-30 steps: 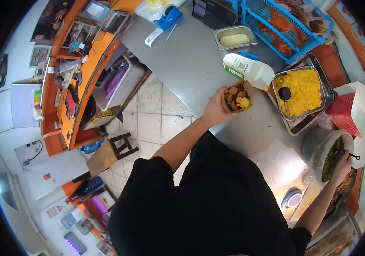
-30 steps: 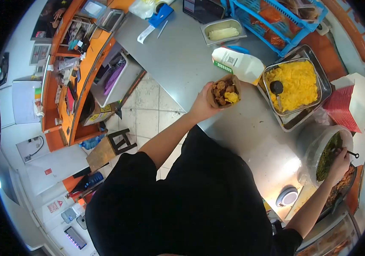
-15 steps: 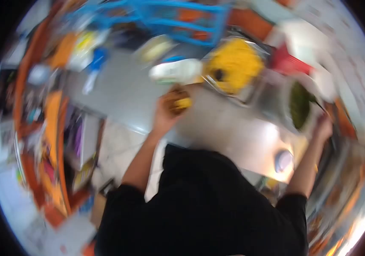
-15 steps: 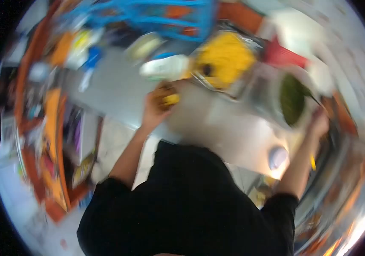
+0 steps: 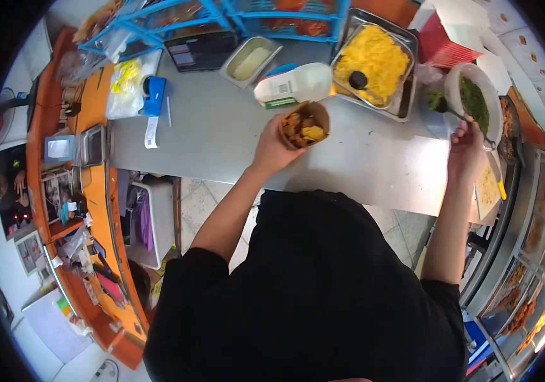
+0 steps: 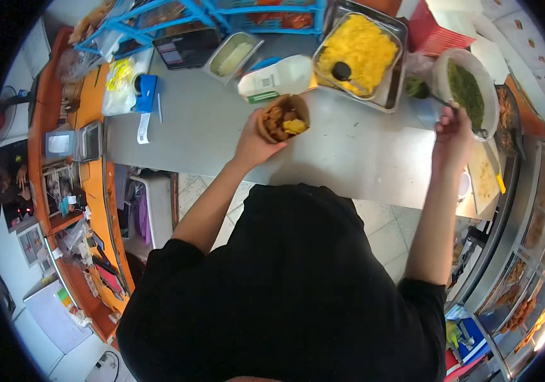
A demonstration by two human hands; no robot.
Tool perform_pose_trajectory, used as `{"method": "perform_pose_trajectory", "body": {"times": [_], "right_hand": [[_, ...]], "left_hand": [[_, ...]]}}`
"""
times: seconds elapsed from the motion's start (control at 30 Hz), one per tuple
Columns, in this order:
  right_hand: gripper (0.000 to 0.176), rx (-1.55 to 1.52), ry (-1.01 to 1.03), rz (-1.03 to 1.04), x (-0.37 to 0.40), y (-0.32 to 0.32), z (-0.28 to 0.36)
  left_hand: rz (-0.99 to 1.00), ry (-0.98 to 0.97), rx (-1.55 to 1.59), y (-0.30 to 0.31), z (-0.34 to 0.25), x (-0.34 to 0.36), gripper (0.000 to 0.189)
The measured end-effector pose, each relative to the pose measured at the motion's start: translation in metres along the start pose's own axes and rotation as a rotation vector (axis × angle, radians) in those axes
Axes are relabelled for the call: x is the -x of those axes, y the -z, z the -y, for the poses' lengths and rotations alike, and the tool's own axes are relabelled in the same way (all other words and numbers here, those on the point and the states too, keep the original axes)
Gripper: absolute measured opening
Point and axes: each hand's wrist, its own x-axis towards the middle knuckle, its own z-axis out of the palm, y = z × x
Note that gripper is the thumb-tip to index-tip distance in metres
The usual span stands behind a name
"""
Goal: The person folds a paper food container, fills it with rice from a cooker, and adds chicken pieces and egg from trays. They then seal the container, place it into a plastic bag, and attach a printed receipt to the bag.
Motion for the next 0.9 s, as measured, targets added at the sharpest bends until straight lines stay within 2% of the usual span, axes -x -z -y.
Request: {"method": "perform_pose_trajectory", "body": {"times": [0.07, 0.13, 0.2, 0.27, 0.33, 0.37, 0.43, 0.57, 0.63, 0.67, 0.73, 0.77, 0.83, 0.87, 0.9], "right_hand": [[0.028, 0.033, -0.070, 0.011, 0.036, -0.031, -0.042], [0.027, 0.054, -0.100, -0.014, 0.067, -0.066, -0.089], [0.027, 0.263, 0.010, -0.099, 0.095, -0.099, -0.141], [0.022, 0.620, 0.078, -0.033, 0.117, -0.124, -0.187], [0.016, 1.213, 0.450, 0.263, 0.141, -0.139, -0.218], [0.016, 1.216, 0.459, 0.248, 0.149, -0.143, -0.222], [0.017, 1.209, 0.691, 0.386, 0.160, -0.149, -0.227], [0.019, 1.194, 0.643, 0.343, 0.171, -0.146, -0.224], [0.023, 1.009, 0.490, 0.169, 0.171, -0.144, -0.223], [0.023, 1.012, 0.497, 0.167, 0.168, -0.146, -0.218], [0.031, 0.271, 0.041, -0.094, 0.157, -0.143, -0.195], [0.036, 0.215, 0.083, -0.171, 0.151, -0.143, -0.172], [0.035, 0.062, 0.316, -0.203, 0.118, -0.119, -0.122], [0.035, 0.232, 0.453, -0.319, 0.098, -0.105, -0.088], [0.044, 0.404, 0.577, -0.402, 0.074, -0.083, -0.055]], "left_hand": [[-0.010, -0.104, -0.184, 0.002, 0.003, -0.002, 0.105], [0.032, -0.100, -0.204, 0.011, 0.003, -0.006, 0.108], [0.103, -0.130, -0.235, 0.020, 0.006, -0.010, 0.109], [0.136, -0.134, -0.234, 0.025, 0.004, -0.014, 0.108], [0.193, -0.090, -0.281, 0.033, 0.004, -0.018, 0.107], [0.197, -0.105, -0.277, 0.035, 0.009, -0.019, 0.107], [0.202, -0.133, -0.278, 0.041, 0.013, -0.020, 0.107], [0.278, -0.084, -0.257, 0.048, 0.022, -0.021, 0.115], [0.205, -0.108, -0.207, 0.046, 0.027, -0.019, 0.113], [0.204, -0.113, -0.203, 0.046, 0.034, -0.018, 0.113], [0.168, -0.156, -0.091, 0.044, 0.044, -0.017, 0.113], [0.151, -0.164, -0.056, 0.044, 0.050, -0.017, 0.110], [0.140, -0.176, 0.025, 0.055, 0.051, -0.014, 0.103], [0.143, -0.171, 0.056, 0.064, 0.044, -0.008, 0.100], [0.147, -0.186, 0.059, 0.062, 0.045, 0.001, 0.100]]}}
